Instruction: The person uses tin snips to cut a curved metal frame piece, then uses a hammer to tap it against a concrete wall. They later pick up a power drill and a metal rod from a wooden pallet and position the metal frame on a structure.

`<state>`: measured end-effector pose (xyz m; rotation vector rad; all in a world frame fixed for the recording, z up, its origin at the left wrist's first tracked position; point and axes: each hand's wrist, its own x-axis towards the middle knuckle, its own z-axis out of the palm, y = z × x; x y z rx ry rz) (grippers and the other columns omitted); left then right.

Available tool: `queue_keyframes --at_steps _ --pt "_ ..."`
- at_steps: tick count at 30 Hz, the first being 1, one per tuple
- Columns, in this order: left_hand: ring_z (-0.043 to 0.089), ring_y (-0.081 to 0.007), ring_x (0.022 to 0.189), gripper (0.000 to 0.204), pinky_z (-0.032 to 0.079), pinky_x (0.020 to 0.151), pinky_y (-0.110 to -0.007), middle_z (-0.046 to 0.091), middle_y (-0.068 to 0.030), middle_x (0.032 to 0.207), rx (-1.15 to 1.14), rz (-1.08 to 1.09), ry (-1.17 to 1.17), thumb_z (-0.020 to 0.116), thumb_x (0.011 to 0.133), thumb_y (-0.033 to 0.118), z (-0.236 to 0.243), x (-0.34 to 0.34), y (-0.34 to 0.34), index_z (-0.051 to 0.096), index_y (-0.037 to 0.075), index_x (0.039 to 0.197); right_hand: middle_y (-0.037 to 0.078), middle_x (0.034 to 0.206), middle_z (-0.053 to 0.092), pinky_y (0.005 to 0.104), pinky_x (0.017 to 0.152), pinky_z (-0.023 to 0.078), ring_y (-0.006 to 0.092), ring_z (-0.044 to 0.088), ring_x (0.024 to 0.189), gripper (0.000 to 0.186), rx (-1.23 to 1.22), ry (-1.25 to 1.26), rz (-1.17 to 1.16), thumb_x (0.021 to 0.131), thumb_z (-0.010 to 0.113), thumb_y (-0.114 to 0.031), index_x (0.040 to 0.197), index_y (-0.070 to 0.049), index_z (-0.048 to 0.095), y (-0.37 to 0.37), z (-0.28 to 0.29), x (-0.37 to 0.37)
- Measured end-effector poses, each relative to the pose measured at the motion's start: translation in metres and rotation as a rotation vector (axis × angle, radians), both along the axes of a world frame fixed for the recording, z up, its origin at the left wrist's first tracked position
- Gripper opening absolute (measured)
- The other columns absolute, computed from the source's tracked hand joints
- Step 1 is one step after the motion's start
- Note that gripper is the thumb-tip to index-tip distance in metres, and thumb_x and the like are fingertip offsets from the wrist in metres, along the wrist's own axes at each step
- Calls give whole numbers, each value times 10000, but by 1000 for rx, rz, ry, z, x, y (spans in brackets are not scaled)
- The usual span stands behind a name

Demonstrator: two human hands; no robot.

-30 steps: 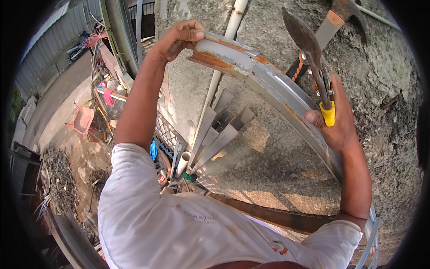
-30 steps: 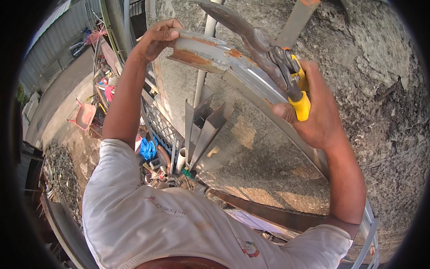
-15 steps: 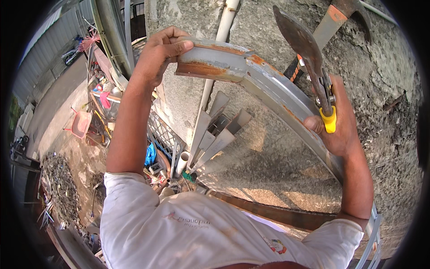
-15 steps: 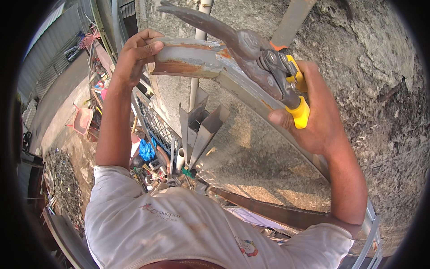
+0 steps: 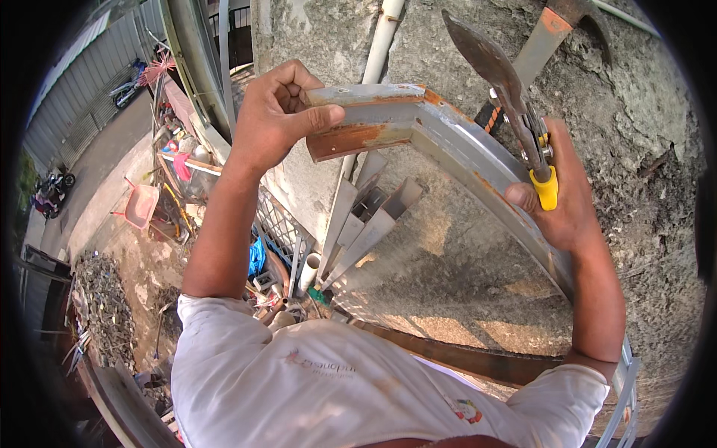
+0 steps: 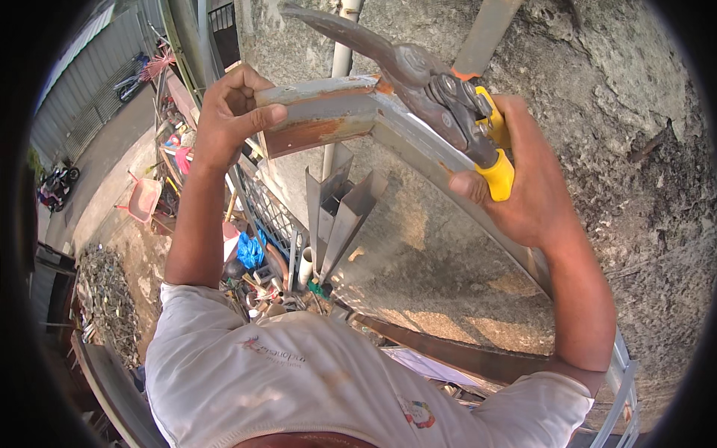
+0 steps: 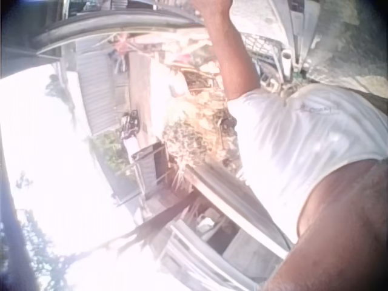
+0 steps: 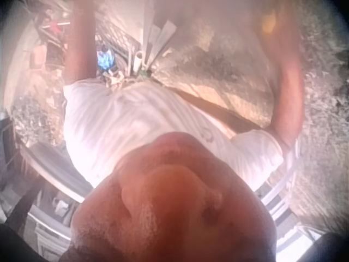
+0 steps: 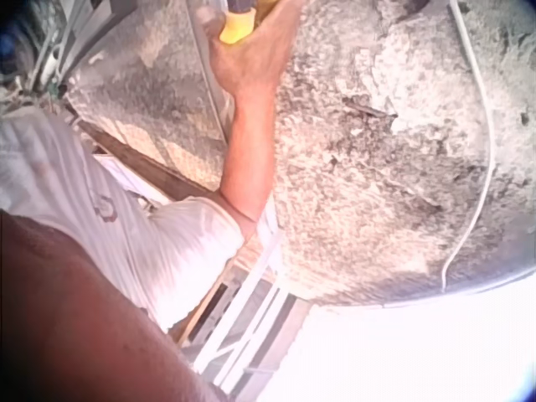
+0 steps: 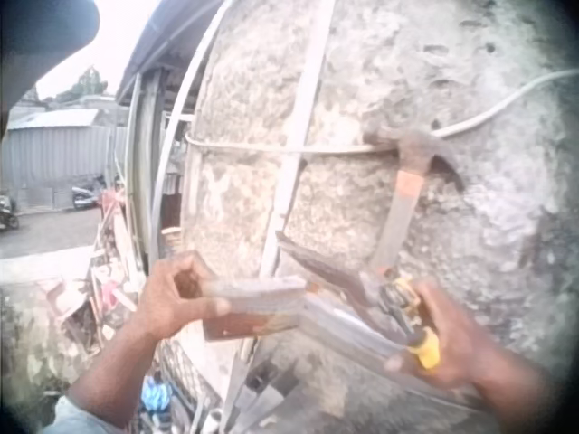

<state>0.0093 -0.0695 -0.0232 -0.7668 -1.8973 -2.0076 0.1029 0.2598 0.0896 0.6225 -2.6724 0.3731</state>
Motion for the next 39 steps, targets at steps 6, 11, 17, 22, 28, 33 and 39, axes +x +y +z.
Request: queue_keyframes --at_steps 6,11,17,22,28,33,39 --pt "669 -135 702 292 545 641 -257 666 -103 819 7 315 308 778 825 156 0 74 66 597 -27 964 151 1077 567 456 863 478 321 604 1007 1004 -6 12 13 699 594 -847 1294 -49 459 -5 0 0" --pt "602 -115 707 238 486 624 -255 641 -100 832 -2 348 197 706 883 123 10 59 51 565 -19 1012 145 1066 566 453 850 478 314 600 996 1001 -24 -7 -5 699 592 -850 1290 -53 461 -1 0 3" --pt "568 -133 895 345 458 832 -329 621 -45 996 166 265 -183 626 945 303 -4 -36 6 598 46 1173 132 1061 566 445 851 476 305 596 1005 991 -9 -9 -20 695 613 -834 1293 -59 461 -3 1 3" --pt "582 -160 924 314 456 874 -366 630 -43 1017 233 -151 -290 610 951 282 -23 -137 8 598 67 1179 134 1070 568 443 863 476 314 599 1007 979 -6 -24 -22 695 635 -814 1298 -63 456 -2 2 2" --pt "595 -152 851 294 484 825 -352 634 -28 962 219 -264 -218 609 944 279 -26 -148 -6 607 43 1120 150 1074 570 447 872 476 319 600 1007 980 11 4 11 697 639 -808 1304 -62 449 1 1 1" --pt "618 -99 687 233 520 644 -248 662 -47 805 318 -59 -60 731 854 175 -16 -32 -7 636 18 997 157 1076 572 453 875 475 327 601 1002 968 -24 -25 37 716 640 -792 1319 -61 439 1 2 1" --pt "602 -122 653 460 508 558 -292 634 -93 781 239 297 295 823 758 171 -8 79 84 592 1 1118 155 1098 574 443 878 468 314 600 1015 989 8 45 38 710 638 -802 1339 -67 433 -2 -3 -1"
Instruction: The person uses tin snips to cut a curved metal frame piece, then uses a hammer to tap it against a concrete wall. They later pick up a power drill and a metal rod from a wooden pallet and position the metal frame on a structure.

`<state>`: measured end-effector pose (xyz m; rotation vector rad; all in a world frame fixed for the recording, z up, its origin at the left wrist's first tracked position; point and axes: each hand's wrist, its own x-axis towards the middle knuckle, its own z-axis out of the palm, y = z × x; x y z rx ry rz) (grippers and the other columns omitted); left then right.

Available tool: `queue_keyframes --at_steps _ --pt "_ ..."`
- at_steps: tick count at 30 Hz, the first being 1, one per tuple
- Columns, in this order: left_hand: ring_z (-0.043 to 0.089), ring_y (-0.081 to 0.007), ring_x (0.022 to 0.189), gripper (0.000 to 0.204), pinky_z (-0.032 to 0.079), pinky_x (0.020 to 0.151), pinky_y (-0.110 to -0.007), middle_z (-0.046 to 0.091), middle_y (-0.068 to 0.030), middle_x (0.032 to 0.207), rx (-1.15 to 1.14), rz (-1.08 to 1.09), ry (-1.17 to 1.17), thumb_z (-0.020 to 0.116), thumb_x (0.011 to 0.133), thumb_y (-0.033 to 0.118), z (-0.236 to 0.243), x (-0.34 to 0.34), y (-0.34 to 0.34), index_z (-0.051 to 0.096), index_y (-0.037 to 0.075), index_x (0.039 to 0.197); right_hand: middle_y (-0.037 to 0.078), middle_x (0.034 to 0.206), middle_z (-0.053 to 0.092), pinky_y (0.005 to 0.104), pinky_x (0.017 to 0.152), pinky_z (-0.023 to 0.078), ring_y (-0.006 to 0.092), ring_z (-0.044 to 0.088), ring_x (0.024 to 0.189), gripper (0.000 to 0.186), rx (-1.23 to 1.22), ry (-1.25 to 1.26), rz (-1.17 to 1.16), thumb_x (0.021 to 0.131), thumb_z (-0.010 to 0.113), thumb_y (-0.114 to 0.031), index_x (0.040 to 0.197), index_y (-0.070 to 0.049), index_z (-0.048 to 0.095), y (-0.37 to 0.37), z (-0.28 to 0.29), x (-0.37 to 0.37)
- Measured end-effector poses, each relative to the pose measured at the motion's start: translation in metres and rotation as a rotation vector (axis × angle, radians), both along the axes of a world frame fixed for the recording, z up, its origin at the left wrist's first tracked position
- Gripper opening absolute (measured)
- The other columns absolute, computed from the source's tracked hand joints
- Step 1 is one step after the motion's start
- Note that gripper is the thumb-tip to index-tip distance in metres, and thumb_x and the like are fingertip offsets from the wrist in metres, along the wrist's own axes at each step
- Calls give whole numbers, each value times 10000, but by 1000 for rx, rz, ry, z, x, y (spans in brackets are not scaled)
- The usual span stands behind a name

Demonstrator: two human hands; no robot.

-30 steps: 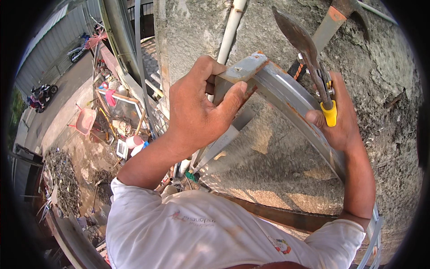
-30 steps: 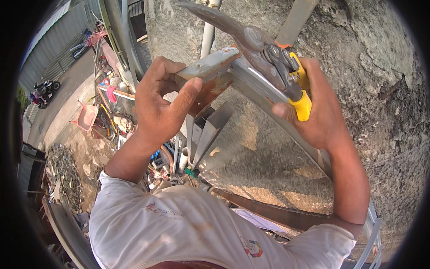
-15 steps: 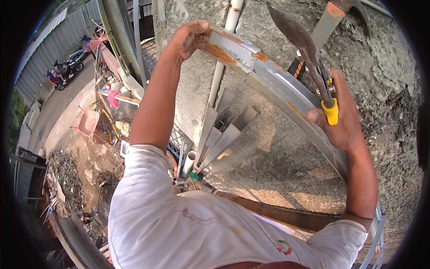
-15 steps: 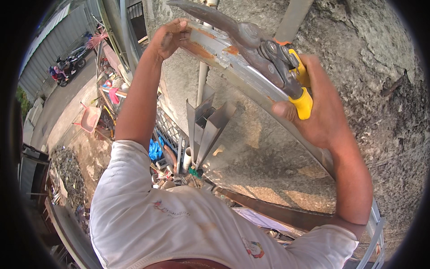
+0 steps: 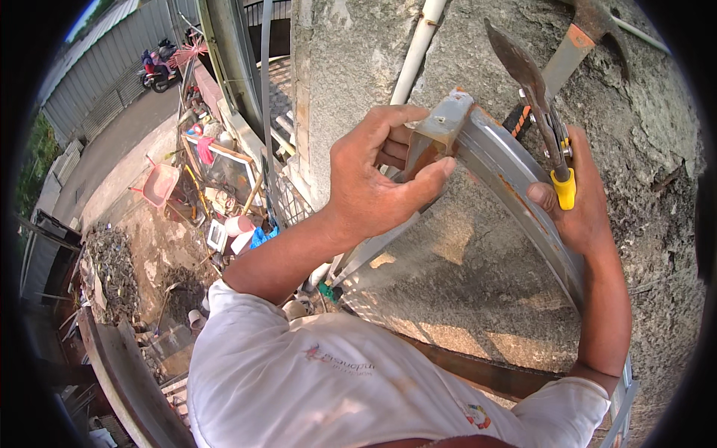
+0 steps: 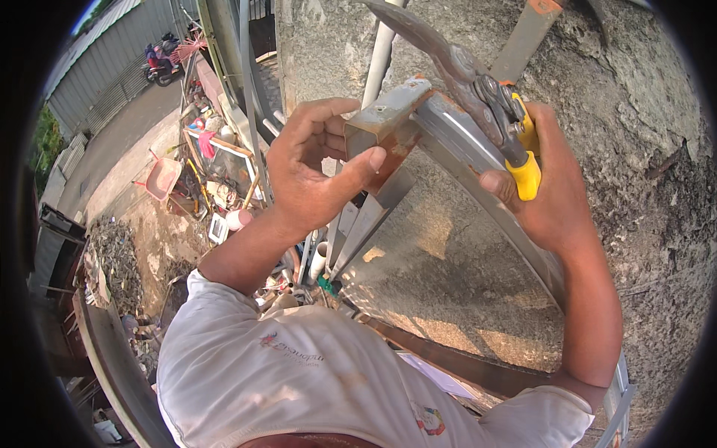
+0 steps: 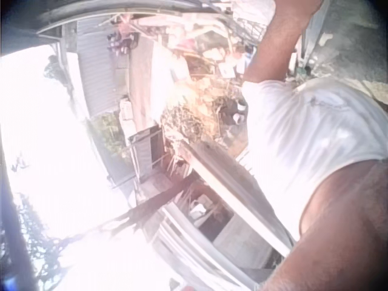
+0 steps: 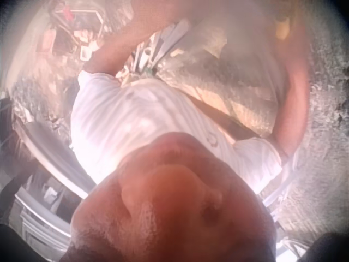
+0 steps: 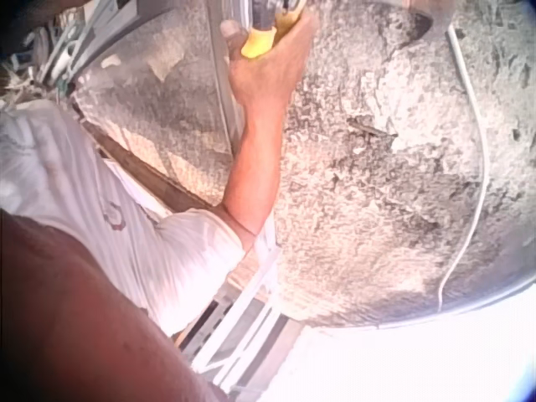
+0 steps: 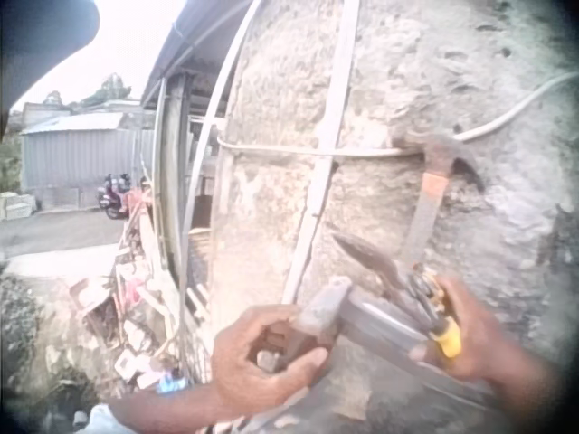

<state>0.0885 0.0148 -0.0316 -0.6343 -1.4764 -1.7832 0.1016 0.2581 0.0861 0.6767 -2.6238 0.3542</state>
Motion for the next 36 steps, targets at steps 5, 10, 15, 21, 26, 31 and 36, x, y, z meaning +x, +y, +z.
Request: queue_keyframes --at_steps 5,10,15,21,26,31,36 --pt "552 -271 926 752 497 720 -368 485 -167 1079 -479 338 -40 882 664 281 -3 12 8 507 105 1291 141 1094 554 416 880 454 272 572 1006 1053 -37 -40 -44 692 606 -843 1346 -39 418 9 -2 2" --pt "428 -388 1199 854 413 982 -488 353 -216 1335 -680 451 121 883 639 278 -5 7 -18 436 123 1350 135 1077 539 415 878 449 260 554 989 1064 -55 0 -38 698 597 -844 1344 -18 414 16 -4 4" --pt "412 -381 1235 923 360 1040 -491 390 -167 1356 -846 523 144 890 605 266 8 -12 -54 410 128 1381 109 1023 518 399 854 442 237 532 945 1012 -26 -34 -23 708 605 -832 1284 -16 438 14 -1 2" --pt "387 -338 1316 811 315 1083 -518 454 -76 1386 -1008 620 214 843 670 270 9 -54 -85 471 153 1381 93 1005 504 384 839 436 227 518 935 984 -81 -80 -1 711 607 -830 1252 -22 454 3 2 4" --pt "390 -291 1346 739 290 1111 -525 498 -13 1397 -1065 693 272 815 706 259 -17 -132 -90 506 176 1372 104 1035 550 396 853 452 238 557 948 969 -69 -43 8 715 655 -784 1303 -40 455 0 2 5" --pt "418 -301 1320 802 338 1090 -490 503 -33 1408 -1008 467 330 835 676 327 -15 -187 -93 490 178 1384 99 1034 547 388 859 451 227 550 946 977 -66 -54 -43 699 659 -791 1297 -46 454 0 1 8" --pt "473 -321 1276 911 402 1060 -488 524 -117 1365 -716 80 7 889 643 392 -13 -175 -104 446 140 1398 97 1066 557 391 881 447 231 553 981 992 -117 -30 1 692 659 -800 1300 -45 448 5 -4 1"
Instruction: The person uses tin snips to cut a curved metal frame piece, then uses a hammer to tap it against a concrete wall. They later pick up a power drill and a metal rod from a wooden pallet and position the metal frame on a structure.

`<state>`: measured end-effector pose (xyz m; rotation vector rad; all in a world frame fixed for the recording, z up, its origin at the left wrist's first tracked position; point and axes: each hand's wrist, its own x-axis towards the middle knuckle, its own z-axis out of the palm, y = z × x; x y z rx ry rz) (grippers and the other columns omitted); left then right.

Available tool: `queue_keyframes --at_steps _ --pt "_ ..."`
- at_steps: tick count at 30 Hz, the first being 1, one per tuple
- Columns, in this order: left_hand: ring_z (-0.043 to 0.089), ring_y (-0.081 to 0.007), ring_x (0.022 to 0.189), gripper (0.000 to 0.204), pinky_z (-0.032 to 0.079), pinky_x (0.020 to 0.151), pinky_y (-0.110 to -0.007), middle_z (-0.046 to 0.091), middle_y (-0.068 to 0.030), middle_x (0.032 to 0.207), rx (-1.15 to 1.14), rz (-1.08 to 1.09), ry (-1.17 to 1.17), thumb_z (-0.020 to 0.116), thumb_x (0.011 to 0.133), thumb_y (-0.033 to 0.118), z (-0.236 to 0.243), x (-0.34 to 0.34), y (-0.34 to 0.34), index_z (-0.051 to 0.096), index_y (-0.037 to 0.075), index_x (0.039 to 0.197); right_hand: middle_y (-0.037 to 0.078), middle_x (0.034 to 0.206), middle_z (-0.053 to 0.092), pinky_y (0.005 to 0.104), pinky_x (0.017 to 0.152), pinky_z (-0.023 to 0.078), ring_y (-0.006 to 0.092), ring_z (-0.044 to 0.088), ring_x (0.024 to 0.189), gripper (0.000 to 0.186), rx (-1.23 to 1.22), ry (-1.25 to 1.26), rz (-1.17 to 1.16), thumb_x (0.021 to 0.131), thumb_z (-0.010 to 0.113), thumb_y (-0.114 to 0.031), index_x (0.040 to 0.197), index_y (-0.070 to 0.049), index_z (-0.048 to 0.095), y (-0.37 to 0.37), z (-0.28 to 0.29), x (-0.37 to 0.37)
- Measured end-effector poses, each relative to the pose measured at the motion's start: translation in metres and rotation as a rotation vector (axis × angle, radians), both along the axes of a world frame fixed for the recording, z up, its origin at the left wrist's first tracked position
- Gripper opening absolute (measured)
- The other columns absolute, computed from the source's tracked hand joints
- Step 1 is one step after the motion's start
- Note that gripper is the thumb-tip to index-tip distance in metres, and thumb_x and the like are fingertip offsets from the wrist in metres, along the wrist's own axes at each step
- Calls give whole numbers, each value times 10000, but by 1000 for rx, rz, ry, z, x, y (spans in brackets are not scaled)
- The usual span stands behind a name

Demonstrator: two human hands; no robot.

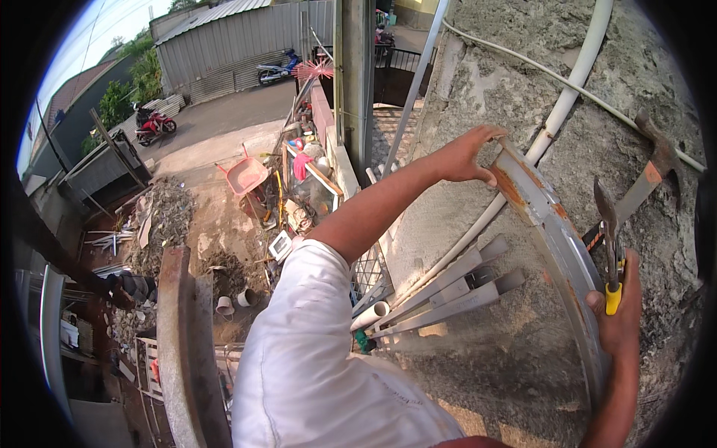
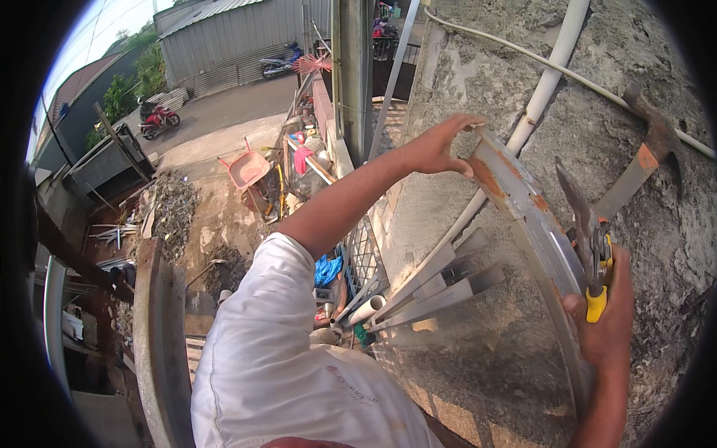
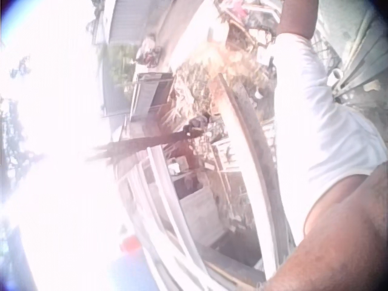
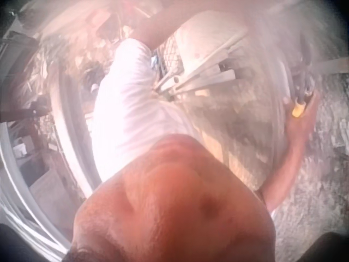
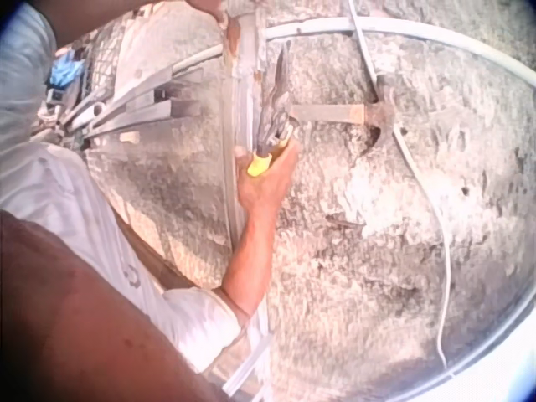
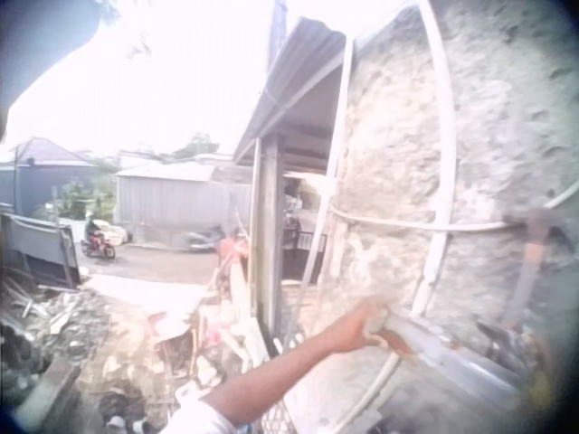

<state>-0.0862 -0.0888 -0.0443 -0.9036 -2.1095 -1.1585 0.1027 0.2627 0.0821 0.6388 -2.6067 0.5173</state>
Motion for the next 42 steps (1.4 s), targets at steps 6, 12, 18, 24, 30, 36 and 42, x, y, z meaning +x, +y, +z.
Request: queue_keyframes --at_steps 6,12,18,24,30,36,42 --pt "586 -244 1104 842 469 954 -407 584 -142 1219 582 -309 -413 782 776 533 -27 8 3 427 69 1383 132 1131 542 416 947 422 251 542 1064 1057 8 -20 -13 718 614 -821 1373 -19 398 3 -3 3" --pt "527 -117 756 534 446 682 -311 541 -15 872 802 -275 -476 625 889 595 -22 2 19 556 110 1102 150 1165 517 415 970 409 271 524 1109 1059 53 34 -28 736 599 -816 1381 -4 384 15 -7 -1" --pt "486 -99 787 394 425 710 -305 487 11 846 918 -335 -421 592 933 525 -18 45 41 544 135 956 153 1160 511 412 966 412 271 522 1101 1043 83 5 -65 741 610 -802 1379 -7 388 12 -5 0" --pt "473 -245 1194 755 367 1034 -397 466 -132 1220 893 -468 -183 566 872 657 -6 150 91 424 56 1305 136 1103 532 409 928 434 247 541 1054 978 90 -3 -1 744 655 -760 1336 -17 420 10 0 -1" --pt "464 -332 1194 695 404 978 -425 425 -215 1285 537 95 422 707 816 524 -6 157 144 514 20 1253 125 1069 560 425 880 459 244 575 999 989 3 -30 -44 711 667 -779 1328 -42 434 4 -2 6" --pt "505 -284 1068 477 429 882 -379 498 -205 1150 645 146 528 659 887 426 -10 106 82 626 -5 1091 118 1060 566 415 861 463 249 582 973 983 35 -66 -53 693 680 -779 1319 -55 454 -2 5 4" --pt "557 -209 1034 455 467 886 -338 587 -126 1100 714 180 379 524 1003 434 -35 -19 46 689 21 1096 108 1080 550 404 873 457 245 571 982 980 56 -63 -39 681 698 -768 1305 -49 466 -8 9 4"
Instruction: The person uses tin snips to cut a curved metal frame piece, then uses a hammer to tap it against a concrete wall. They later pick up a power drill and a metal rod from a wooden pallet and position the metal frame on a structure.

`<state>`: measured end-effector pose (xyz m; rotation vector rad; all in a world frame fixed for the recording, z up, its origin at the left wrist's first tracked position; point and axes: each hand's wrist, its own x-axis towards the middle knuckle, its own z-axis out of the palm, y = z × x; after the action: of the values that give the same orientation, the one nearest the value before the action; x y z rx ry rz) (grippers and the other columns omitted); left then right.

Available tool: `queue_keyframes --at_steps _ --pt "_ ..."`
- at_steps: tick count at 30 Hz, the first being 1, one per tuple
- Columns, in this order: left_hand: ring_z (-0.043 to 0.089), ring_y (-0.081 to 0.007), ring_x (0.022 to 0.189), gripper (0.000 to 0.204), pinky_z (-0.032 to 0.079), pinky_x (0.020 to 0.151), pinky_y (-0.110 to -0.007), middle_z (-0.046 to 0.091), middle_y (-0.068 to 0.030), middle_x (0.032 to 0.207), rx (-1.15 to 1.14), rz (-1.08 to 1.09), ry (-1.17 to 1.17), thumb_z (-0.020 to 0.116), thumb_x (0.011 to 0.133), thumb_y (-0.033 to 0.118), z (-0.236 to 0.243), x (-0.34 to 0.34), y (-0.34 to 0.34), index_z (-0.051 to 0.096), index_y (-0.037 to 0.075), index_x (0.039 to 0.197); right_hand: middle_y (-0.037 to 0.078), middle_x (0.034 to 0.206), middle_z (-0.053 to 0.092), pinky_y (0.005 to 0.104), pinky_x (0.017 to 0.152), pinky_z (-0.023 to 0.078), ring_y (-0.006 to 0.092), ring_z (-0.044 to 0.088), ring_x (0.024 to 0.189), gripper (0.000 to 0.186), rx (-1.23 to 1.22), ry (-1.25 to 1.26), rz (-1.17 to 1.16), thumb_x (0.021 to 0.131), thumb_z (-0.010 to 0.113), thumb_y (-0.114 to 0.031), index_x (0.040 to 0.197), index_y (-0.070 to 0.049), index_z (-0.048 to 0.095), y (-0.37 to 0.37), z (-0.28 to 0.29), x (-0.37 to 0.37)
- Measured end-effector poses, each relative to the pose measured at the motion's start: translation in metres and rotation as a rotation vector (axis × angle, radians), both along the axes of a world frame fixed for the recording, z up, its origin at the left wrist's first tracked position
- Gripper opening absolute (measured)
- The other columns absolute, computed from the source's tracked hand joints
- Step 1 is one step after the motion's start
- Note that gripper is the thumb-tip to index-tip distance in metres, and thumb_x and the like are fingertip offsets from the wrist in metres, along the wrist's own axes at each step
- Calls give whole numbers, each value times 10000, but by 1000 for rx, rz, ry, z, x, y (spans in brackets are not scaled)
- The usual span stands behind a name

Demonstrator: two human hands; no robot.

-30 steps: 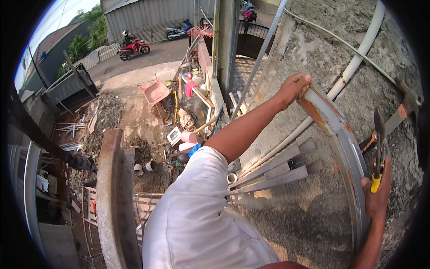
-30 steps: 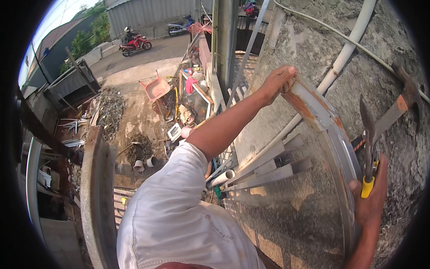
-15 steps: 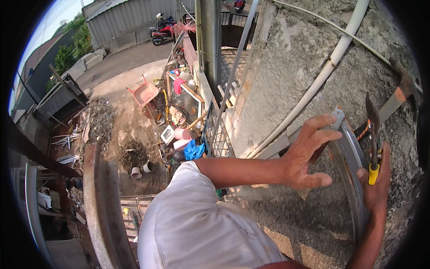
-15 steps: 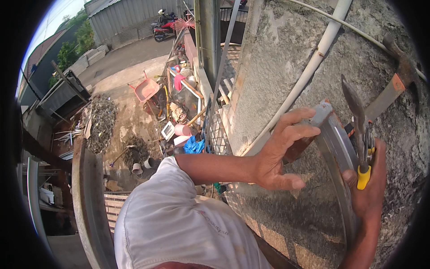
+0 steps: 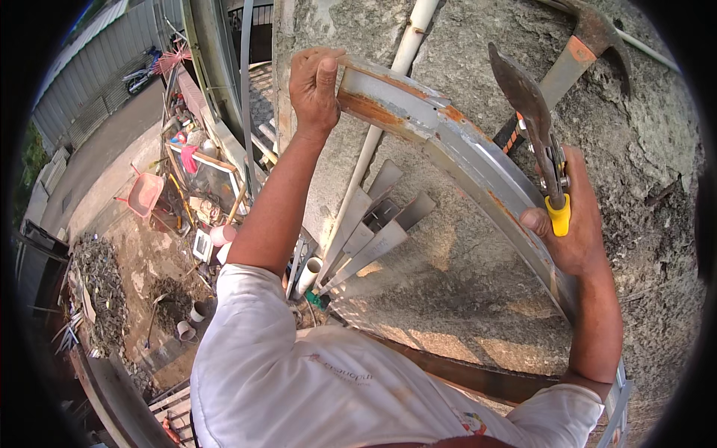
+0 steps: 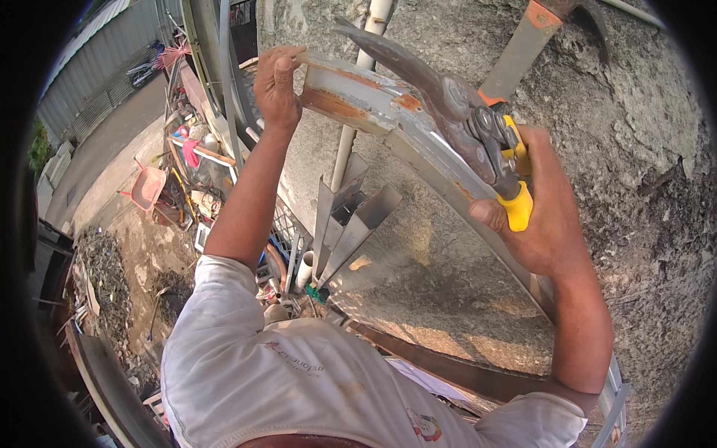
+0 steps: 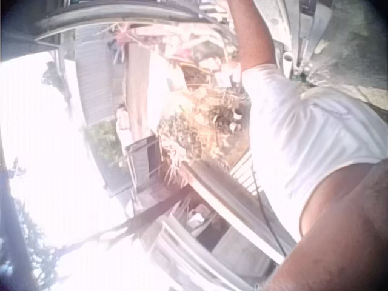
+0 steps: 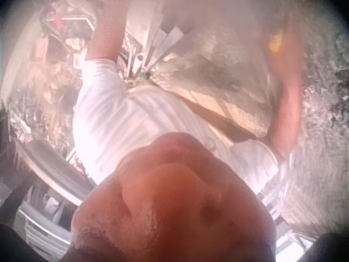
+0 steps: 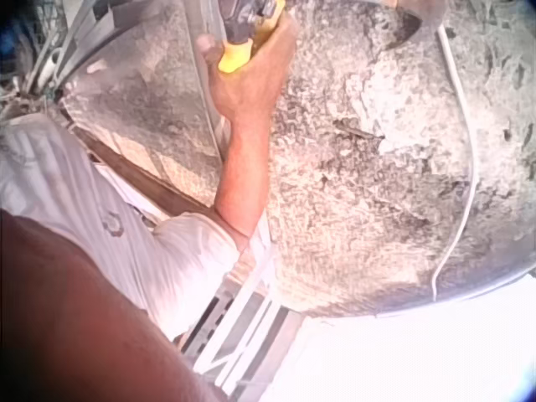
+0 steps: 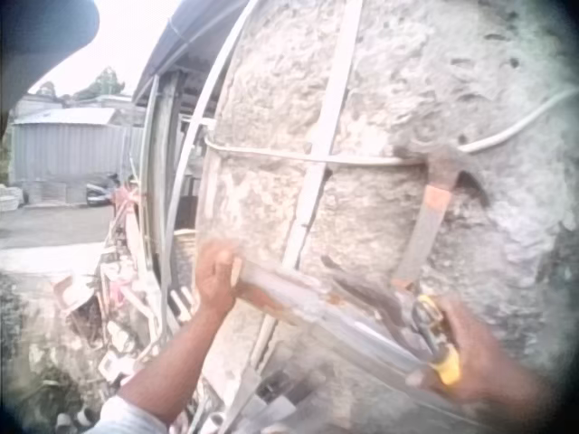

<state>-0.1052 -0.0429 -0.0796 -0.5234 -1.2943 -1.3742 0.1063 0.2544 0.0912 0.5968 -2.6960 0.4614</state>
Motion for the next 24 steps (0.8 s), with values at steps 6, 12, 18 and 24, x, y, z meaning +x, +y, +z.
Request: queue_keyframes --at_steps 6,12,18,24 --pt "599 -209 961 552 479 836 -310 637 -119 1032 194 -498 -294 514 982 511 0 -35 15 617 18 1208 103 1053 542 402 871 453 249 571 977 991 19 -24 -1 686 678 -785 1310 -46 464 2 3 1" --pt "604 -240 1011 883 474 892 -365 636 -173 1057 403 -884 -199 428 898 726 10 56 12 433 -15 1377 105 1069 548 412 850 458 260 571 961 985 16 -29 -13 688 686 -774 1327 -60 456 6 0 1" --pt "493 -293 1190 920 461 935 -430 430 -224 1313 227 -517 71 652 812 669 13 166 82 370 13 1393 106 1087 557 424 857 462 272 581 977 991 25 8 12 670 694 -776 1328 -73 461 -1 2 -1" --pt "375 -341 1269 778 366 1009 -457 379 -230 1350 -181 187 100 742 788 556 19 164 106 507 37 1318 107 1087 553 425 865 468 277 584 997 1003 11 -11 -14 658 692 -785 1327 -73 463 2 1 2"
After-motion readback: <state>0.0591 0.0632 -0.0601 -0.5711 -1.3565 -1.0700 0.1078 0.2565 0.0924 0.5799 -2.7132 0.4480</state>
